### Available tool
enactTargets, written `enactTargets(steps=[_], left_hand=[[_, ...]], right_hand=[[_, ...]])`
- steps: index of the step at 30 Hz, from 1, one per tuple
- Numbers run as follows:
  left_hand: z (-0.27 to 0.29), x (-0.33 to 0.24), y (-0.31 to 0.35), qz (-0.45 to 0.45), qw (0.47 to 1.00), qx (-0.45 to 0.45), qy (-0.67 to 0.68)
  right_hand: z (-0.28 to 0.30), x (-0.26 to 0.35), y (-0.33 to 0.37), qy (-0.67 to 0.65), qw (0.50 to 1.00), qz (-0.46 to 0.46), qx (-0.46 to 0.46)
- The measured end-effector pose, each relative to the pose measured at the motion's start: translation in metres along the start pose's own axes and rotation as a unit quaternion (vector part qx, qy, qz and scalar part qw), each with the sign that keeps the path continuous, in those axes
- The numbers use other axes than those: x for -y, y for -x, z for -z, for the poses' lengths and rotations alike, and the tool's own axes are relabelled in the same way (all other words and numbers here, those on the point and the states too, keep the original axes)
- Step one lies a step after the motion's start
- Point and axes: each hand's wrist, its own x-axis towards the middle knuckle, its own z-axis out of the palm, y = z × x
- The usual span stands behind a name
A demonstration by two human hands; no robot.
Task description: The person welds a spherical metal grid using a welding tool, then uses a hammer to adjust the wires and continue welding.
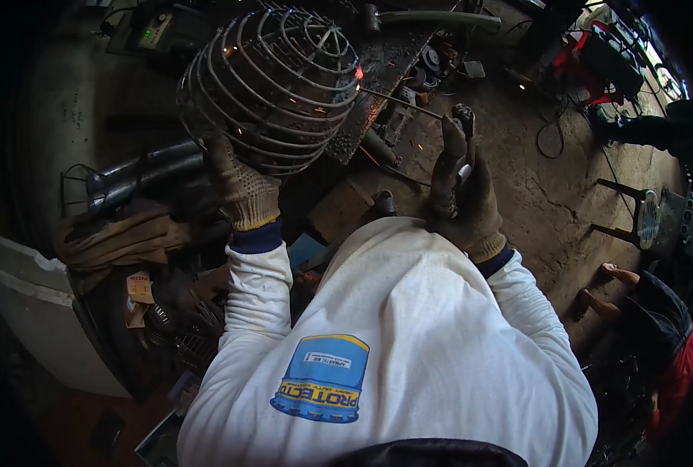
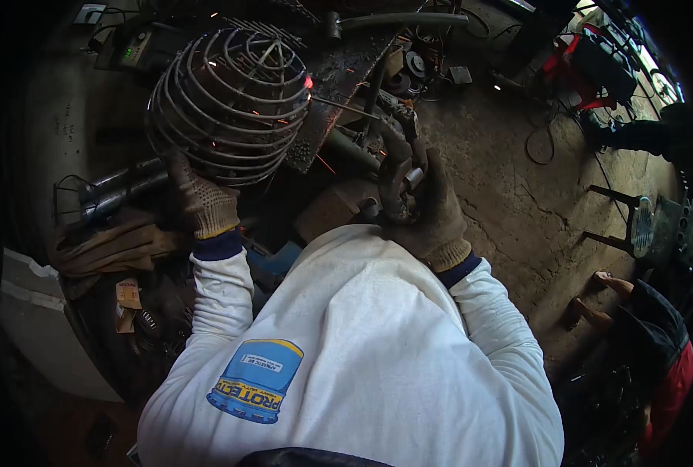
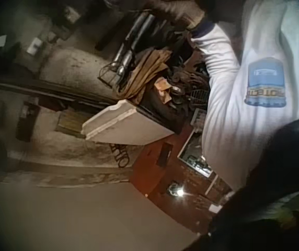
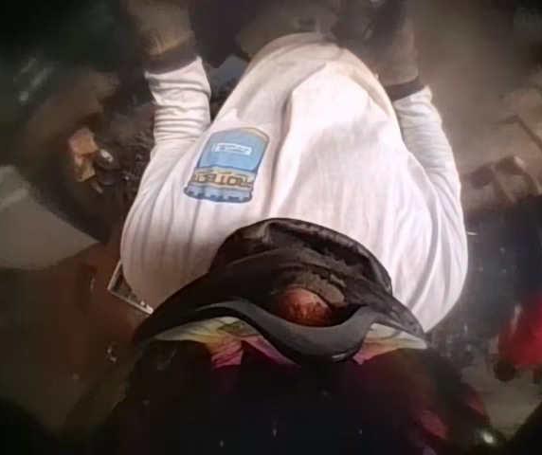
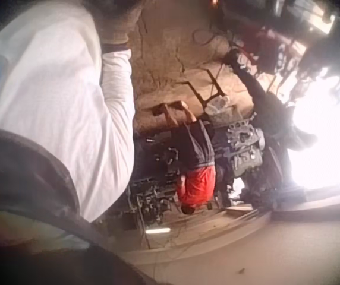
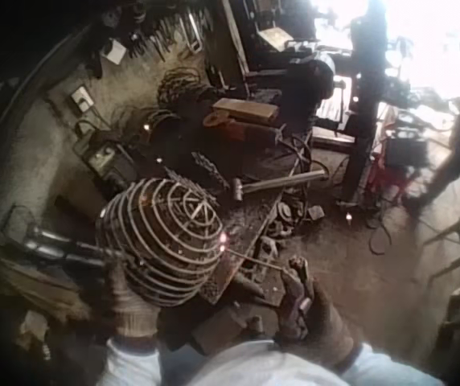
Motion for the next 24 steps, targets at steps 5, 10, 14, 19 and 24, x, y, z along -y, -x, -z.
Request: enactTargets(steps=[5, 10, 14, 19, 24], left_hand=[[-0.018, -0.033, -0.002, 0.192, 0.925, -0.087, 0.315], [-0.019, -0.029, -0.004, 0.180, 0.923, -0.108, 0.321], [-0.019, -0.028, -0.004, 0.185, 0.937, -0.104, 0.277], [-0.019, -0.030, -0.003, 0.189, 0.930, -0.122, 0.291], [-0.002, -0.018, -0.009, 0.219, 0.881, -0.143, 0.394]], right_hand=[[0.000, 0.007, -0.004, -0.124, 0.989, -0.083, 0.003], [0.001, 0.014, -0.001, -0.192, 0.975, -0.115, 0.012], [0.001, 0.015, -0.002, -0.147, 0.980, -0.135, -0.002], [0.005, 0.010, -0.001, -0.138, 0.968, -0.206, 0.034], [-0.005, -0.017, -0.007, -0.579, 0.783, -0.223, 0.055]])
